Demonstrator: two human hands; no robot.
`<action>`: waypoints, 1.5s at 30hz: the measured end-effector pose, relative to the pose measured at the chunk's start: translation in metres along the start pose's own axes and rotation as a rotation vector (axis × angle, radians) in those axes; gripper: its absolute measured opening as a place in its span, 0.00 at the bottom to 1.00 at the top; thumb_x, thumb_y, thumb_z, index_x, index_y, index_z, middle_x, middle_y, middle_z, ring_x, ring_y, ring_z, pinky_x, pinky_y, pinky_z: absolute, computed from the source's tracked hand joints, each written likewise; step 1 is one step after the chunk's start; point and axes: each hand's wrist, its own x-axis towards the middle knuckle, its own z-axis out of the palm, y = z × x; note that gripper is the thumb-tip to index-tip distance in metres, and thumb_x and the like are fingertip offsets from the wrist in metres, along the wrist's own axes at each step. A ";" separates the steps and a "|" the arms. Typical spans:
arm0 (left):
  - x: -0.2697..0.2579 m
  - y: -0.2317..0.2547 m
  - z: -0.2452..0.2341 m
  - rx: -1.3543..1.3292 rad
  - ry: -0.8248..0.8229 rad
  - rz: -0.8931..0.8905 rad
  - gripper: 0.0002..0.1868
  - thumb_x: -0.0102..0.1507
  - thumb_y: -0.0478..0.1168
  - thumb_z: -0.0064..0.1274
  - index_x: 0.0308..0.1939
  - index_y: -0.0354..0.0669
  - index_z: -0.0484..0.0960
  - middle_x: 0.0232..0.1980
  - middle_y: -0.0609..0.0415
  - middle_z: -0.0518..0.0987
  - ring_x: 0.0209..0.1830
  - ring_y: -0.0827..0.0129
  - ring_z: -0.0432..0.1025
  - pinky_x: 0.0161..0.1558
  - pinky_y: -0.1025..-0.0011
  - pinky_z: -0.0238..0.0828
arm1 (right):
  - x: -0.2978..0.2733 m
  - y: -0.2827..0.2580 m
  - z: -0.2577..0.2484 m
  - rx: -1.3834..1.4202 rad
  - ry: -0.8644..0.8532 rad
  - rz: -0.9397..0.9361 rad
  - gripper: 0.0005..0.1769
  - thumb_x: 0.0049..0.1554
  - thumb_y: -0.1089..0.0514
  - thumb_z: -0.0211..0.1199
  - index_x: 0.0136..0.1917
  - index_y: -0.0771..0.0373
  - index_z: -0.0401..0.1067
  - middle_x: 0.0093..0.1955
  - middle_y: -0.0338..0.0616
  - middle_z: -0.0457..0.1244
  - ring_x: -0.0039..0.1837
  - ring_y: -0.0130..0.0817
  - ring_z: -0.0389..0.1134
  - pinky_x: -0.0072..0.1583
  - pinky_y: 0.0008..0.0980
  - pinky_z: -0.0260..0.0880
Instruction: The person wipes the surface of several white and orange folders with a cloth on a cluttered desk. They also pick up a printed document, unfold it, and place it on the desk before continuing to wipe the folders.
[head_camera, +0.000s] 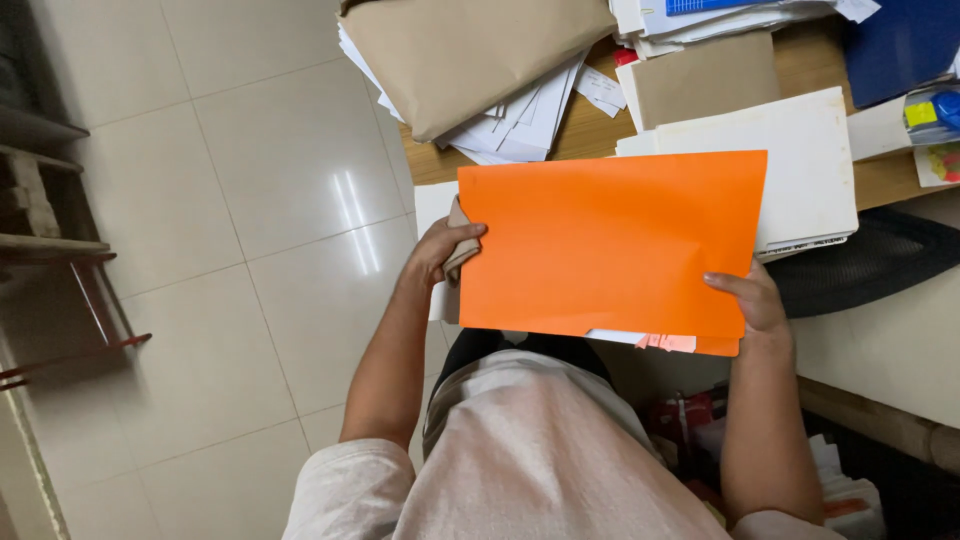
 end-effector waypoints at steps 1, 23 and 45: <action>-0.001 0.001 -0.002 0.001 0.000 -0.002 0.35 0.57 0.38 0.65 0.65 0.31 0.70 0.50 0.39 0.83 0.40 0.59 0.82 0.36 0.67 0.86 | 0.004 0.000 0.001 0.001 0.002 0.001 0.36 0.54 0.71 0.62 0.75 0.71 0.61 0.65 0.52 0.64 0.65 0.42 0.68 0.63 0.38 0.70; -0.035 0.073 0.035 0.221 -0.138 0.338 0.15 0.55 0.27 0.58 0.47 0.30 0.78 0.27 0.49 0.79 0.15 0.70 0.70 0.14 0.72 0.64 | 0.074 0.028 0.001 -0.161 0.198 -0.117 0.19 0.64 0.68 0.58 0.68 0.71 0.64 0.65 0.51 0.66 0.68 0.36 0.67 0.69 0.31 0.69; -0.006 0.015 0.008 -0.046 0.124 0.172 0.26 0.56 0.26 0.51 0.60 0.33 0.72 0.40 0.45 0.82 0.23 0.66 0.76 0.21 0.73 0.74 | 0.088 0.071 0.009 -0.906 0.588 -0.638 0.19 0.62 0.70 0.60 0.66 0.72 0.69 0.65 0.59 0.66 0.65 0.43 0.68 0.63 0.38 0.68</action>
